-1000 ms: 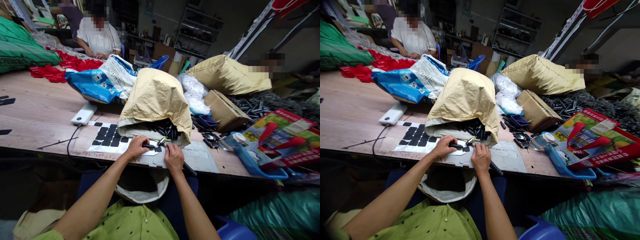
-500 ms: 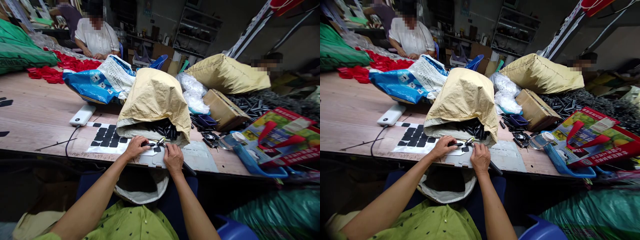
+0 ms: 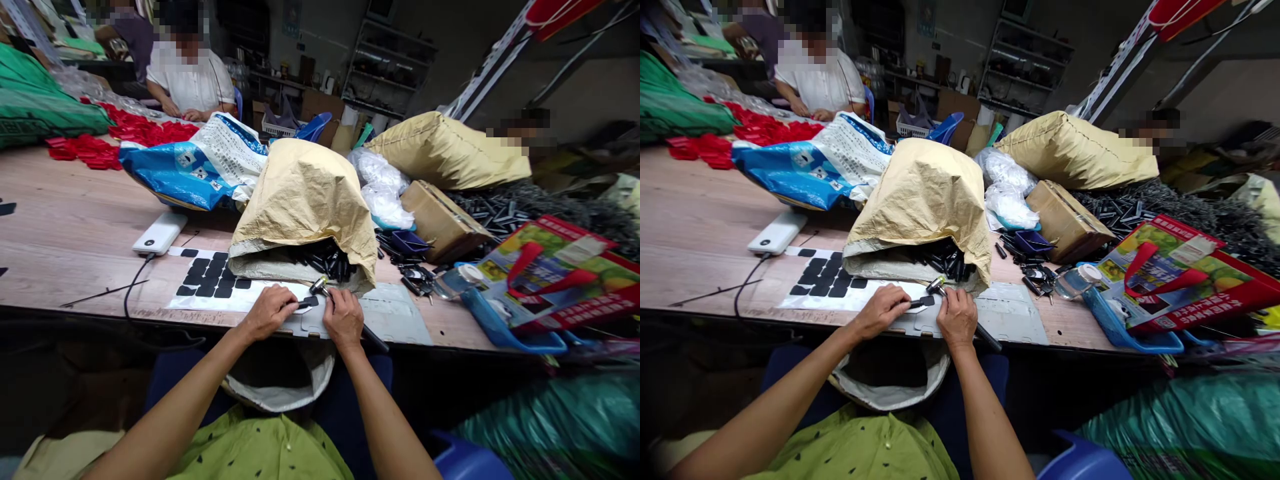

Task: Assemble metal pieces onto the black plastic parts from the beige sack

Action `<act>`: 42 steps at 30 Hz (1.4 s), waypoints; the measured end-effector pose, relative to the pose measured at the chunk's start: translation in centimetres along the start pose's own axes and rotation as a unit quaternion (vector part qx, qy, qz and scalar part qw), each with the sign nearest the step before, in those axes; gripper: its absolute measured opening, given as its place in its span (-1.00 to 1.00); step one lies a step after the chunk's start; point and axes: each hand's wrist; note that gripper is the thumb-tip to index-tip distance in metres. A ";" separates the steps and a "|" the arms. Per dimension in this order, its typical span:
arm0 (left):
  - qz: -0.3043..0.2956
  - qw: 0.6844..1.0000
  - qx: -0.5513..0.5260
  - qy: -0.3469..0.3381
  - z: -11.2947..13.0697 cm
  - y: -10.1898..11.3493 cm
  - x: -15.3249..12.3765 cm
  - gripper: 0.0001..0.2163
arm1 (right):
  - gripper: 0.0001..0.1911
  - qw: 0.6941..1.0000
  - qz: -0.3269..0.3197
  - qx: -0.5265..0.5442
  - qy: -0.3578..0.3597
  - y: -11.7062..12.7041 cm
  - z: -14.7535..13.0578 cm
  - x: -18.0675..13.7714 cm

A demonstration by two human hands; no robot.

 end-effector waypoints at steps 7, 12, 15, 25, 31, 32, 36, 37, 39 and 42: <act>-0.176 0.984 -0.033 -0.004 3.7 -3.6 -6.6 -0.80 | -0.76 1.000 0.001 0.001 -0.004 -0.2 0.0 0.0; -0.229 0.955 0.051 0.181 0.5 -7.4 -7.3 -0.80 | -0.76 1.000 0.006 0.003 -0.001 -0.2 0.1 -0.1; -0.250 0.926 0.072 0.273 -1.5 -9.0 -7.1 -0.75 | -0.75 1.000 0.004 -0.001 0.000 -0.2 0.1 -0.1; -0.263 0.957 -0.106 0.062 2.9 -2.6 -2.7 -0.79 | -0.76 1.000 0.004 -0.001 -0.003 0.0 -0.1 0.0; 0.049 0.989 0.016 0.138 0.4 1.7 7.1 -0.72 | -0.76 1.000 0.000 -0.001 -0.004 0.1 0.0 0.0; 0.074 0.983 0.053 0.156 -0.3 1.9 8.4 -0.67 | -0.76 1.000 0.001 0.001 -0.003 0.1 0.0 -0.1; 0.083 0.964 0.151 0.201 -2.0 1.7 11.6 -0.64 | -0.77 1.000 0.001 0.008 -0.001 0.2 -0.1 -0.1; 0.086 0.961 0.162 0.206 -2.1 1.6 11.9 -0.67 | -0.77 1.000 0.001 0.008 -0.001 0.3 -0.1 -0.1; 0.110 0.955 0.175 0.214 -2.1 1.4 12.0 -0.75 | -0.77 1.000 0.002 0.007 -0.002 0.2 0.0 -0.1; 0.157 0.943 0.181 0.233 -2.0 1.3 11.3 -0.84 | -0.76 1.000 0.001 0.004 -0.005 0.2 0.0 0.0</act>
Point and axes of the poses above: each hand's wrist, its own x-axis towards the middle knuckle, its own y-axis out of the back of the hand, z = x × y, and after that the axes turned 9 degrees about -z, right-handed
